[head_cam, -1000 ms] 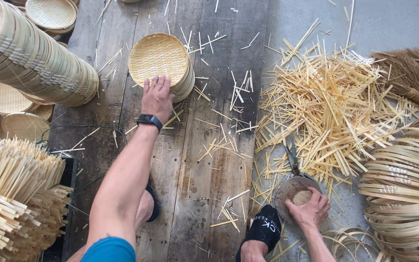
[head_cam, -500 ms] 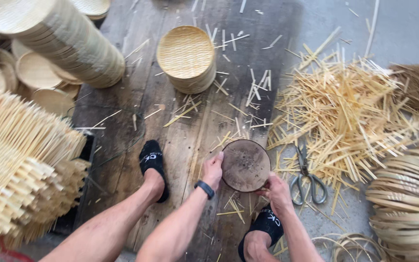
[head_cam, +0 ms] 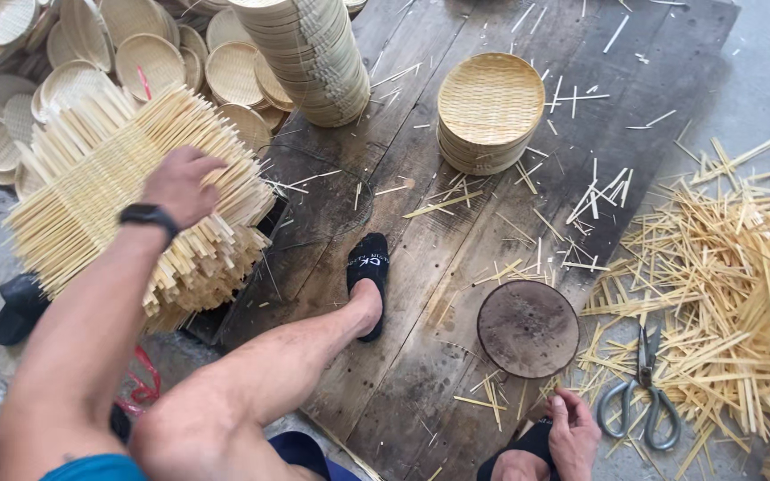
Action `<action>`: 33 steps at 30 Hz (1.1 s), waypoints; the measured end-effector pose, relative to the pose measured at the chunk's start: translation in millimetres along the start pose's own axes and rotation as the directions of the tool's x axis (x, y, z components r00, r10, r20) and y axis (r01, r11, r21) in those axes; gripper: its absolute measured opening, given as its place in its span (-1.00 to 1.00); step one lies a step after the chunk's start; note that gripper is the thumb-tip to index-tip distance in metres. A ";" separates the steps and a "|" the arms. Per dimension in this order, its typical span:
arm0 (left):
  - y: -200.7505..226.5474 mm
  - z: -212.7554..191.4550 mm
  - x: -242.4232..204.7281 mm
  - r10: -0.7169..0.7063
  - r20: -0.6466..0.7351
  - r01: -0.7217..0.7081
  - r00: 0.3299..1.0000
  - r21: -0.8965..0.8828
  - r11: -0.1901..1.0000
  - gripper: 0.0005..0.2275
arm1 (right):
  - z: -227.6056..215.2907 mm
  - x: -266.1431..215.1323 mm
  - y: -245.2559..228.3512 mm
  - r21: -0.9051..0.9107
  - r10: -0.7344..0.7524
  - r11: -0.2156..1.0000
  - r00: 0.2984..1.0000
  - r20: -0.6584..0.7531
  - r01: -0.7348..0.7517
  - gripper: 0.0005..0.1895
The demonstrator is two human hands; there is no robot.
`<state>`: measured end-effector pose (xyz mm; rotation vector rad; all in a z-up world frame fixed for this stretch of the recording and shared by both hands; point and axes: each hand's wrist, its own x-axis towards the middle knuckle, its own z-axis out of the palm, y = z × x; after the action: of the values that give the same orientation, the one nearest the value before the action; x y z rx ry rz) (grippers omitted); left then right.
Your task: The person weaves a bamboo basket by hand using a circular wooden form, trimming excess bamboo strips with shears and securing the edges of the woven base.
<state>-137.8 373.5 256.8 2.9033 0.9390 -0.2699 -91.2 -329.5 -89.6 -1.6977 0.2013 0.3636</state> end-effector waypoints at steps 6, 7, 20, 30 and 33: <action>-55.0 16.9 -45.8 0.147 0.014 -0.146 0.989 0.228 0.963 -0.69 | 5.3 5.9 -6.2 -0.328 0.000 0.945 0.999 0.037 0.012 -0.73; -54.7 19.8 -48.7 0.164 -0.002 -0.158 0.987 0.243 0.957 -0.70 | 6.8 7.9 -7.3 -0.313 0.020 0.950 0.999 0.037 -0.007 -0.73; -26.5 -86.9 -48.1 -0.049 -0.723 -0.422 0.689 -0.454 0.785 -0.84 | 6.0 7.5 -3.9 -0.277 0.045 0.960 0.998 0.044 -0.031 -0.75; 319.8 -7.6 -138.2 0.626 -0.561 -0.840 0.542 -0.386 0.382 -0.91 | 4.5 -9.6 -92.0 0.429 0.091 0.895 0.992 0.087 -0.120 -0.47; 377.4 99.6 -170.1 0.827 -0.326 -0.868 0.459 -0.365 0.338 -0.68 | -16.8 -9.5 -134.2 0.775 0.132 0.564 0.958 0.256 -0.285 -0.30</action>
<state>-66.0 -42.2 199.1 2.4569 -0.5764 0.1691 -52.9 -325.2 40.4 -0.7103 0.3815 0.4979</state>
